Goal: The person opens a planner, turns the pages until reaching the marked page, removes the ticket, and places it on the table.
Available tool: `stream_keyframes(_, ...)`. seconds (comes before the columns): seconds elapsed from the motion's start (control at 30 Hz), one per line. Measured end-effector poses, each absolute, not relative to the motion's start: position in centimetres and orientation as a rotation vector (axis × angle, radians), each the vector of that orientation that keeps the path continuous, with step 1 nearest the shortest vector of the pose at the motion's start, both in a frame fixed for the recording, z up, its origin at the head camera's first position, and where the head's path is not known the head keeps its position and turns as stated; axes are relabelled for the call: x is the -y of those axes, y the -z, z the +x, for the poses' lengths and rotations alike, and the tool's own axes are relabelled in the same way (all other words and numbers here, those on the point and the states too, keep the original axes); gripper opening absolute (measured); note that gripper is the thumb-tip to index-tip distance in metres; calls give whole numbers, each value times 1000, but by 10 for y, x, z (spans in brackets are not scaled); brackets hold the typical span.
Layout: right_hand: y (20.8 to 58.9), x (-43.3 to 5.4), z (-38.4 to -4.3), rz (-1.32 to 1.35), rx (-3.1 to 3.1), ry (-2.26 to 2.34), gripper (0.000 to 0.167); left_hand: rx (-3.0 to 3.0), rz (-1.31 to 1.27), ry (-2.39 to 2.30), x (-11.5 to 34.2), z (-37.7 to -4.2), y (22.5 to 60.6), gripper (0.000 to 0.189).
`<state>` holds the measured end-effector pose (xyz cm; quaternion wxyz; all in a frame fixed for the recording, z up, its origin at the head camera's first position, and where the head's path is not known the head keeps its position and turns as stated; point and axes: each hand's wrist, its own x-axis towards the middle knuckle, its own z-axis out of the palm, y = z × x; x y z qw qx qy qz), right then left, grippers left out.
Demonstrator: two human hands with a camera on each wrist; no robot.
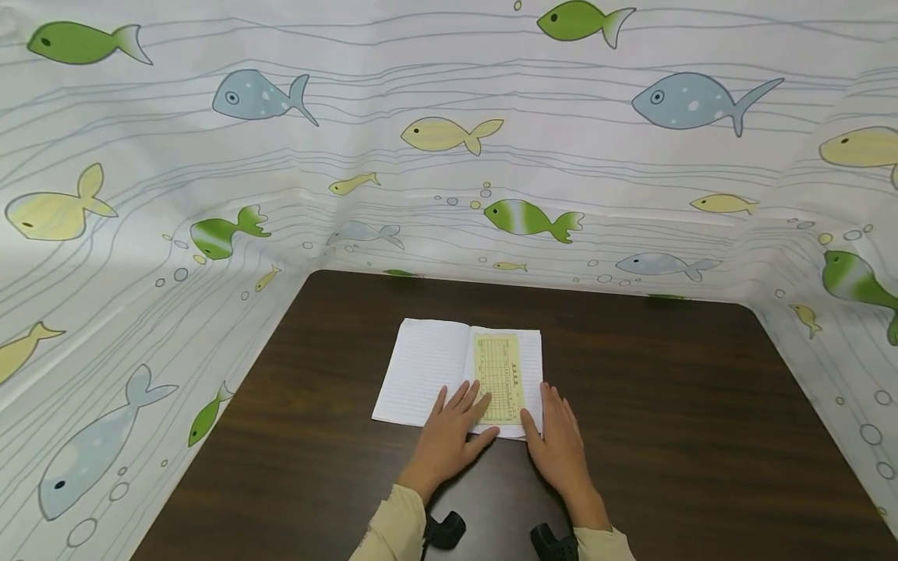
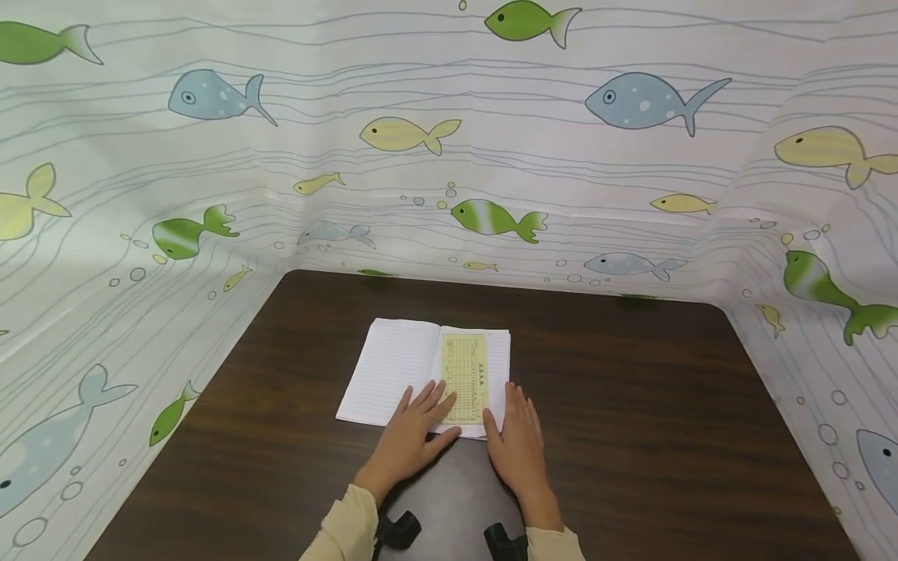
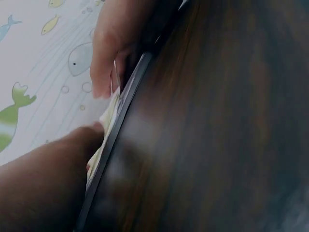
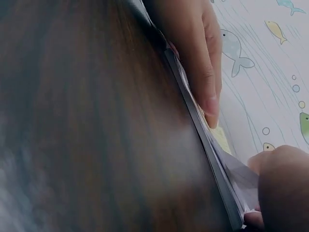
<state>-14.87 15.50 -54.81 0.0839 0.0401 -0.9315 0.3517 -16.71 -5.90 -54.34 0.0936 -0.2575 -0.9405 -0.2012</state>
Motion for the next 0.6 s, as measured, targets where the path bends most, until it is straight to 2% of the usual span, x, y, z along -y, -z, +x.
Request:
stream_keyframes(0.17, 545, -157, -150, 85, 2730, -1119, 68, 2822, -816, 628, 57, -169, 540, 67)
stream_keyframes(0.4, 542, -160, -151, 3, 2633, -1312, 69, 2767, -987, 789, 54, -170, 536, 45)
stream_keyframes(0.53, 540, -165, -153, -50, 2437, -1453, 61, 2703, -1061, 823, 53, -169, 537, 35)
stream_keyframes(0.6, 540, -171, -154, -125, 2372, -1476, 56, 2667, -1055, 831, 54, -169, 538, 37)
